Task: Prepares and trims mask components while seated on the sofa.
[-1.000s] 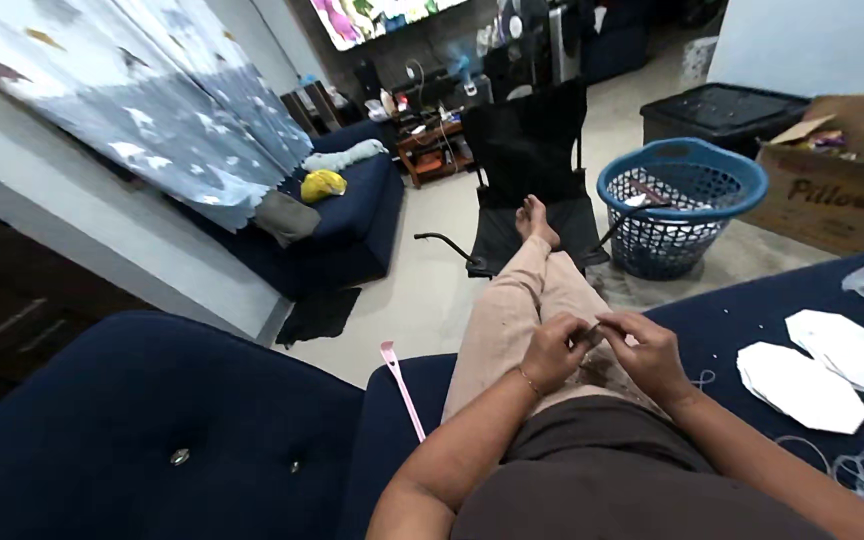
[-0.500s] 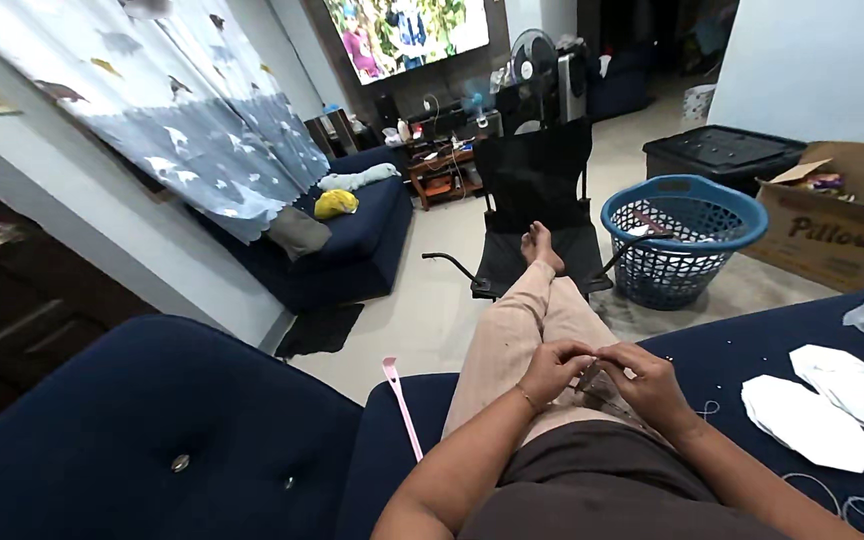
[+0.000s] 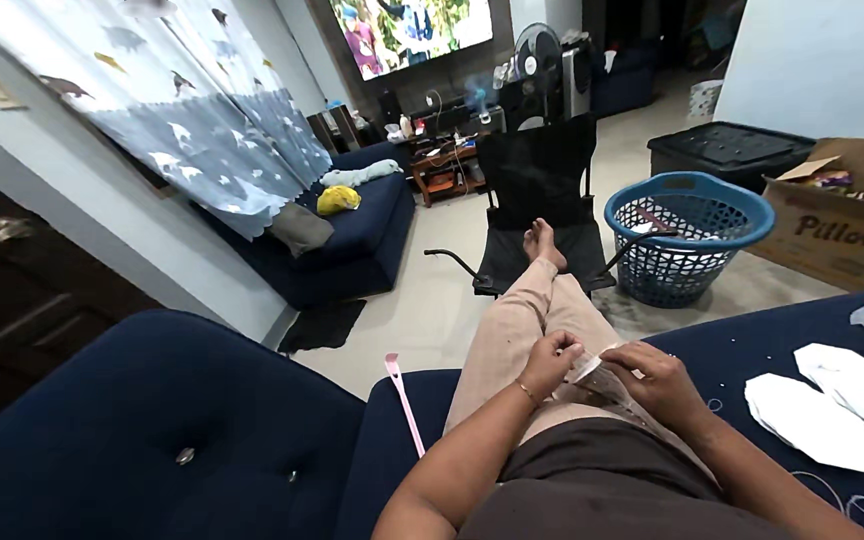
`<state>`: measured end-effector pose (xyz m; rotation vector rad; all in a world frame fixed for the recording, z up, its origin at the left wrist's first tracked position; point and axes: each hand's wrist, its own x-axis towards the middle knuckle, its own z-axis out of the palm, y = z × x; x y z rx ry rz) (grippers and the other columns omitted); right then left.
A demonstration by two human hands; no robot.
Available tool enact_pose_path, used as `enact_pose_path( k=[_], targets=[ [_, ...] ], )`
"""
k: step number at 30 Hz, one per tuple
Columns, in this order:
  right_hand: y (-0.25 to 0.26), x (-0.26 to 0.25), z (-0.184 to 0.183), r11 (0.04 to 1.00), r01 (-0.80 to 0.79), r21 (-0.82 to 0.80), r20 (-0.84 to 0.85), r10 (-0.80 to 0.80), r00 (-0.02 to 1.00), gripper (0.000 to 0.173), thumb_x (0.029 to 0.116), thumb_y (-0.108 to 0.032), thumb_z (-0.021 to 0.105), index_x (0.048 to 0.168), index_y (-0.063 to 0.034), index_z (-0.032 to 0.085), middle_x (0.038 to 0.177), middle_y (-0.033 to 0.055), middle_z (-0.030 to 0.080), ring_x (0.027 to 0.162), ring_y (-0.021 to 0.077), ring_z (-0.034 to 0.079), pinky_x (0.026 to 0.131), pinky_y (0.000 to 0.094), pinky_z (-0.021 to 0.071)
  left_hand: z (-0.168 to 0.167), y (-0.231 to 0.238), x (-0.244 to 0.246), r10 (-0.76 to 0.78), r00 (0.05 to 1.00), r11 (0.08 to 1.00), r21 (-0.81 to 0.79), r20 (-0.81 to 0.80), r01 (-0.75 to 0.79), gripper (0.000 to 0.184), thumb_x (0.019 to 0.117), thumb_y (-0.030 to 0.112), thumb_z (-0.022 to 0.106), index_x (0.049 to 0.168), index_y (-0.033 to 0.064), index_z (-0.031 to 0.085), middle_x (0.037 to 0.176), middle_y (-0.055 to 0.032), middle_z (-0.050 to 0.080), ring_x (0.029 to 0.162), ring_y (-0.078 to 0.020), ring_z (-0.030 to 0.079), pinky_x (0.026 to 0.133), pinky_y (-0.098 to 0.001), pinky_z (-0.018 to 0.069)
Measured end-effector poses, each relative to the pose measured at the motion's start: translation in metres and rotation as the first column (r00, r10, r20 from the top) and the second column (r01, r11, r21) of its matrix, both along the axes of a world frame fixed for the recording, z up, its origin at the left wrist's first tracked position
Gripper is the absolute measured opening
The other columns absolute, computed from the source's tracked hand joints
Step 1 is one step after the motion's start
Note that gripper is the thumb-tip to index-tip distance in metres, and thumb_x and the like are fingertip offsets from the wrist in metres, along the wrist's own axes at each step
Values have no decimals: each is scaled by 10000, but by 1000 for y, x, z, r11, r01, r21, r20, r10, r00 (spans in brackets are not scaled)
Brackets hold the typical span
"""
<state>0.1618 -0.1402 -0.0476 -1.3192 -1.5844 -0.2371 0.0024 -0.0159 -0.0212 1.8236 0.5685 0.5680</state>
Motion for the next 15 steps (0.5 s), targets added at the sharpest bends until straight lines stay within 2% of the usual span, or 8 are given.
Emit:
enact_pose_path(
  k=[1,4,6,9,12,15],
  targets=[
    [-2,1,3,1000,-9,-3,0,9,1000,184,924,-152,630,934,-47,780,871,72,756,809,192,718,780,340,594,-2,2,0,4,1000,1000,9,18,-4,204,1034,69,526,1097,-98,625,1051,-128,641,860,-92,604,779,-269,524],
    [-5,5,11,998,-60,5,-23,60,998,177,926,-170,644,922,-58,781,859,48,753,805,131,704,785,270,579,-4,5,-1,-23,996,1000,17,87,22,226,1022,42,504,1103,-137,616,1291,-212,600,1165,-161,598,982,-320,510],
    [-7,9,16,991,-130,11,-85,131,988,168,931,-177,661,925,-55,777,859,29,746,805,63,689,788,207,571,-7,6,-1,-41,992,999,-21,123,44,233,1025,45,483,1105,-131,614,1314,-205,601,1205,-163,582,1022,-330,484],
    [-10,14,22,978,-205,29,-197,207,958,164,934,-183,681,937,-46,771,889,5,746,829,9,681,807,179,568,-7,4,-1,-75,986,975,-195,150,103,210,1041,46,433,1110,-86,581,1218,-142,656,1097,-141,630,958,-338,517],
    [-12,22,26,970,-238,40,-276,240,931,139,930,-160,691,959,-51,771,928,-18,751,863,-6,686,837,182,573,-3,0,-1,-108,984,925,-348,140,151,157,1070,48,404,1087,-21,543,1003,-63,707,886,-106,690,847,-312,574],
    [-16,30,26,960,-276,42,-344,274,898,111,917,-120,688,969,-53,759,949,-38,751,871,-6,691,843,198,584,1,-2,-3,-142,987,925,-345,78,161,134,1065,68,425,1075,7,544,868,-5,637,719,-62,617,690,-255,548]
  ],
)
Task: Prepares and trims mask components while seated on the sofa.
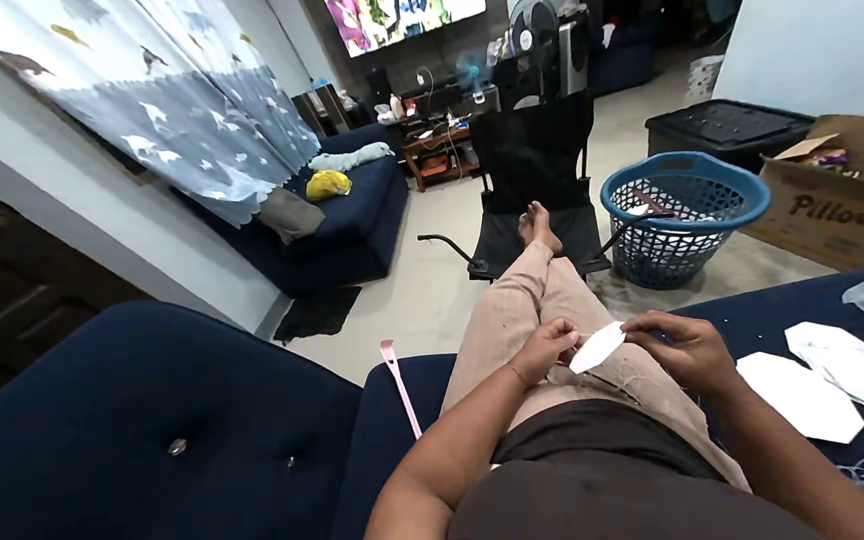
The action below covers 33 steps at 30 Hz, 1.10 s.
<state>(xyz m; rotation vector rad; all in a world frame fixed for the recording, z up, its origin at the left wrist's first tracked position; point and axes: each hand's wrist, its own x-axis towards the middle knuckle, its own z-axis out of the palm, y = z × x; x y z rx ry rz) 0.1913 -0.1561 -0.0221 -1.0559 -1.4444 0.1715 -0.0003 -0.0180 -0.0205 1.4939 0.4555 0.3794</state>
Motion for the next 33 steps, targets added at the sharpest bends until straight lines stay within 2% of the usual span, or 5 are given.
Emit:
enact_pose_path(
  k=[5,16,22,26,33],
  targets=[
    [-4,8,1,999,-35,-23,-49,34,998,96,913,-92,689,975,-65,758,970,-59,750,899,-7,691,860,201,583,3,1,-2,-35,998,999,29,-46,36,127,1064,80,443,1079,4,543,763,10,573,563,-35,520,534,-199,470],
    [2,29,-33,959,20,-282,4,-20,1000,166,904,-54,641,1019,27,730,987,58,741,876,34,687,863,233,574,12,5,-1,97,954,861,505,-284,63,233,1041,103,535,1139,-77,647,964,-145,668,815,-128,622,785,-293,530],
    [7,23,-40,814,186,-550,272,-37,962,210,974,-8,586,1093,-6,759,1108,177,746,1047,326,713,971,536,539,7,3,3,48,924,894,429,-379,130,207,1026,82,575,1131,-72,665,944,-137,688,740,-124,634,705,-291,545],
    [9,5,-33,775,313,-549,449,-42,892,228,956,-25,614,1131,-27,760,1372,210,625,1306,441,545,1056,632,431,6,0,4,38,927,935,339,-374,99,195,1012,79,616,1099,-80,686,912,-122,709,722,-96,665,713,-262,576],
    [21,-22,-42,902,182,-391,243,-90,966,117,919,-103,726,998,-33,776,1022,145,735,889,293,682,808,472,559,4,-2,2,50,962,911,407,-268,66,181,1006,66,611,1071,-80,699,912,-120,717,754,-98,672,736,-273,574]
  ],
)
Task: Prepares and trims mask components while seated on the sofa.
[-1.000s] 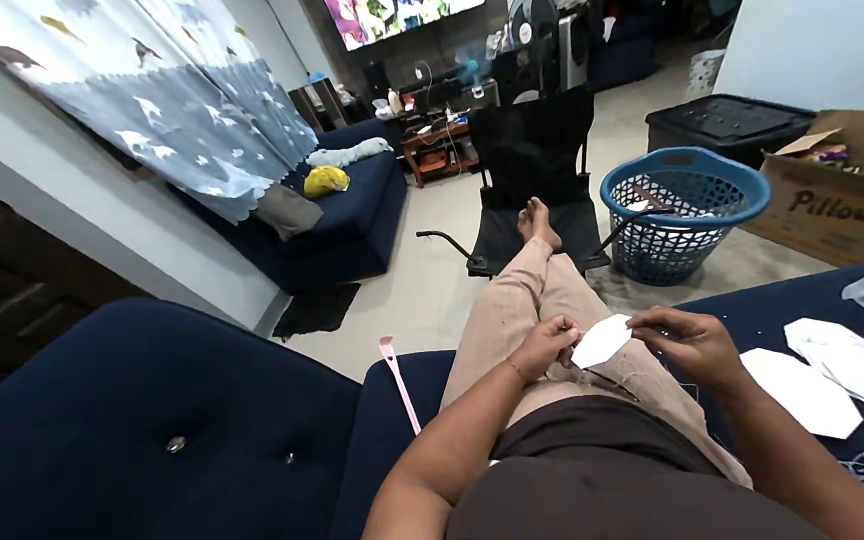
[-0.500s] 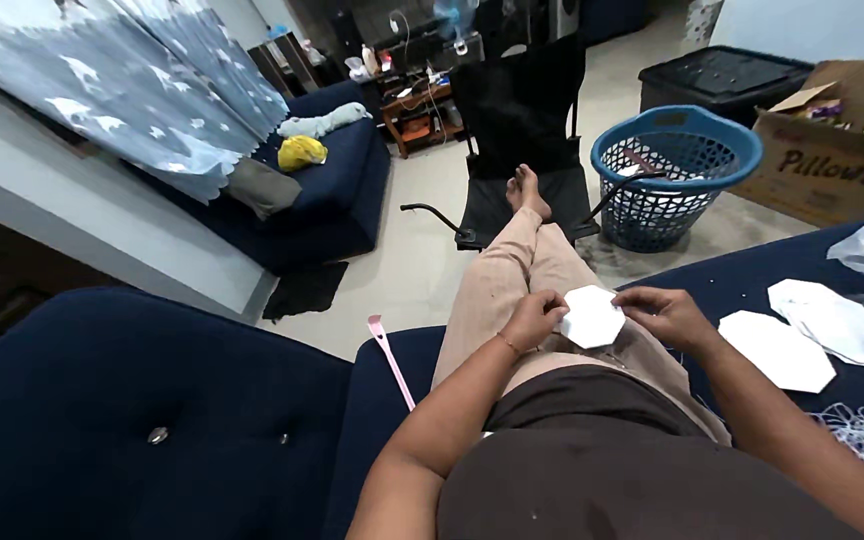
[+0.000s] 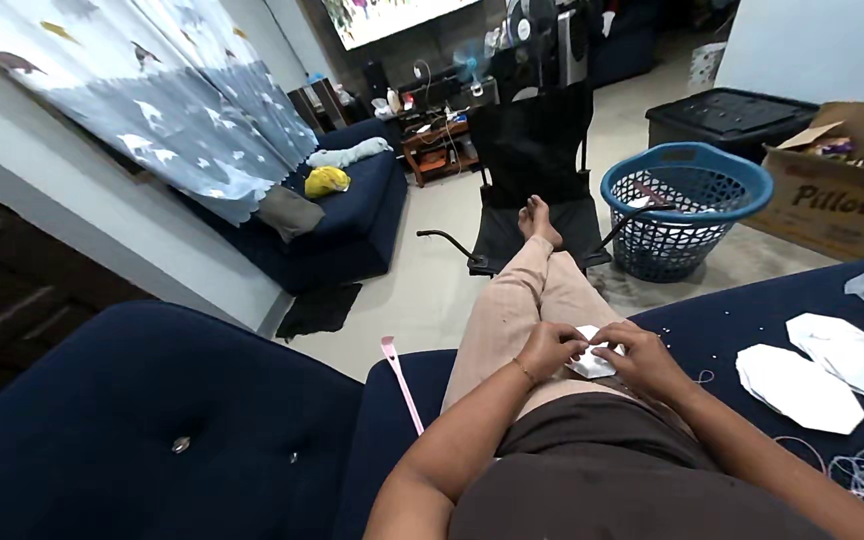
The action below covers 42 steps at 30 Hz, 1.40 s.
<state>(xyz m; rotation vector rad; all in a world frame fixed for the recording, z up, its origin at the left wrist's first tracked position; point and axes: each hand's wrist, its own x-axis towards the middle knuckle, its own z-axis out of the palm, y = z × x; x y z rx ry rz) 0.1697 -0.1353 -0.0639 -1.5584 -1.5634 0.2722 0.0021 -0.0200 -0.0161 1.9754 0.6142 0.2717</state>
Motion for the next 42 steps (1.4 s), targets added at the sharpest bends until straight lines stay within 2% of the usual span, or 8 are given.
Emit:
enact_pose_path(
  k=[3,8,16,20,21,26,33,42],
  targets=[
    [2,0,-2,999,31,-15,-41,-32,999,93,928,-84,699,939,-22,767,924,128,723,804,239,664,744,417,550,0,1,-1,2,1000,1000,-15,25,-1,181,1008,60,607,1073,-87,689,913,-122,713,760,-101,674,734,-274,576],
    [-1,-1,-5,1000,21,-18,-61,-22,998,118,944,-93,676,993,-13,748,961,132,717,816,223,665,740,391,553,0,-1,0,4,1000,999,-42,29,-3,173,1004,58,614,1061,-85,691,904,-112,715,754,-93,673,736,-268,577],
    [-2,-5,-6,999,-11,-38,-71,9,997,118,956,-61,641,979,17,727,956,156,704,832,237,668,764,398,557,-3,-1,-1,4,998,1000,-22,61,-2,160,995,47,619,1047,-84,694,899,-106,714,741,-84,660,714,-262,566],
    [-5,-7,-2,1000,16,-17,-100,-18,995,152,979,-87,614,997,26,713,969,162,696,842,231,667,760,387,557,0,1,-3,6,993,994,104,117,-18,133,936,30,696,1014,-69,737,1131,-183,649,944,-140,637,819,-262,556],
    [-6,-8,-1,1000,24,-4,-122,-24,992,159,984,-95,608,1003,25,709,973,158,695,840,218,665,757,372,557,0,1,-3,14,993,994,103,118,-26,135,940,37,694,1022,-60,741,1138,-178,656,935,-133,639,808,-258,553],
    [-5,-11,-5,997,41,58,-229,-27,973,172,992,-139,602,1010,-4,705,969,103,693,824,114,654,730,269,553,1,-2,-2,62,991,998,-31,117,-59,149,944,31,679,1054,-54,732,928,-85,718,747,-51,635,703,-224,545],
    [-4,-15,-5,994,49,98,-287,-19,958,161,984,-146,609,990,-16,703,950,68,688,778,48,629,684,197,527,1,-2,-2,111,985,984,-151,128,-91,163,906,6,712,1051,-69,701,873,-56,705,715,-45,627,674,-218,539],
    [-3,-17,-4,999,33,26,-288,-24,957,175,972,-152,608,984,-8,707,937,88,687,785,90,626,685,250,518,-3,0,-2,136,969,974,-207,205,-93,127,894,-16,705,1011,-66,710,859,-45,706,709,-48,620,672,-221,533]
  ],
)
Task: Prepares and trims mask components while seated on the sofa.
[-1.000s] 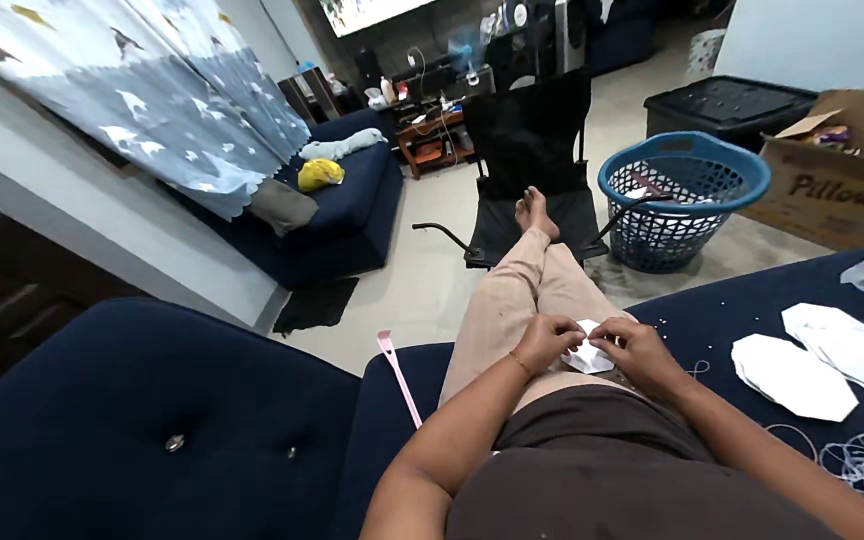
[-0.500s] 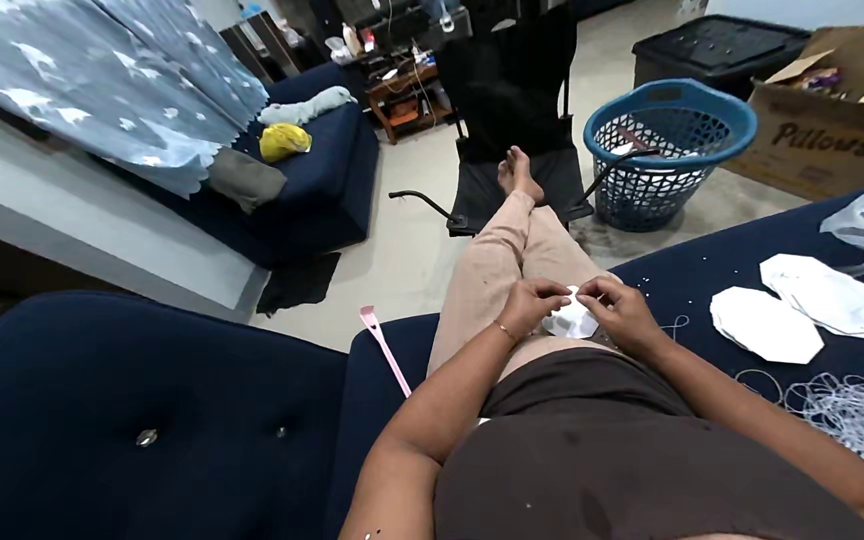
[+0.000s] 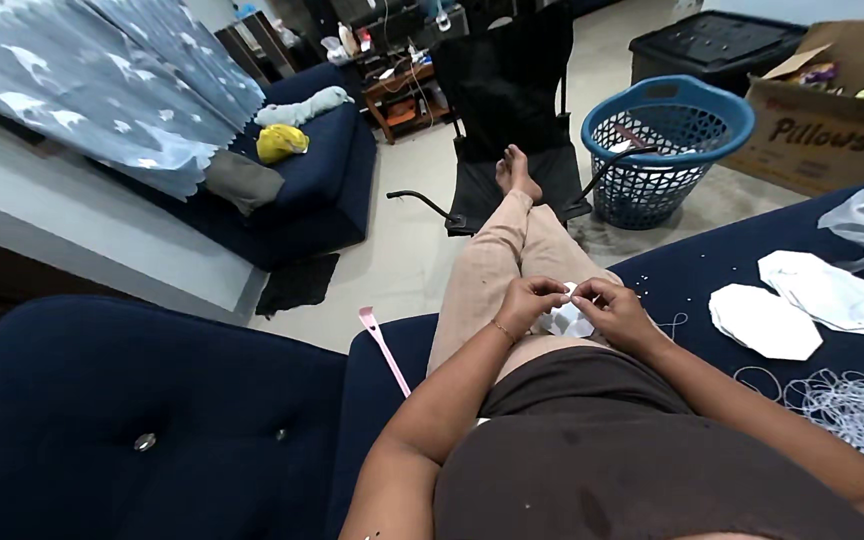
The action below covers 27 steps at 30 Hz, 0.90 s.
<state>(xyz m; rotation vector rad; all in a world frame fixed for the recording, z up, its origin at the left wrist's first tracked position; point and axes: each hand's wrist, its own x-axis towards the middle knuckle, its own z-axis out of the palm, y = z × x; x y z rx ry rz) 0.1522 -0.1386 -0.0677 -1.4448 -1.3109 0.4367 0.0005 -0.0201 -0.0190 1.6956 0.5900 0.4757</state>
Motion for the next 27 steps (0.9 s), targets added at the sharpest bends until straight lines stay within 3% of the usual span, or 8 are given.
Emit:
enact_pose_path(
  k=[23,27],
  targets=[
    [1,-2,-5,998,20,53,90,-25,996,174,967,-152,619,965,-14,725,907,88,697,765,92,633,683,234,524,-1,0,1,-13,1000,1000,-7,-4,13,85,902,-20,696,974,-56,724,802,-26,697,675,-33,608,652,-208,524],
    [0,2,-5,998,23,58,153,-32,988,174,955,-139,626,964,-6,738,907,110,707,777,140,655,692,280,546,0,0,1,-29,998,998,60,-60,33,84,926,14,687,971,-51,718,826,-35,700,696,-35,613,663,-212,522]
  ],
)
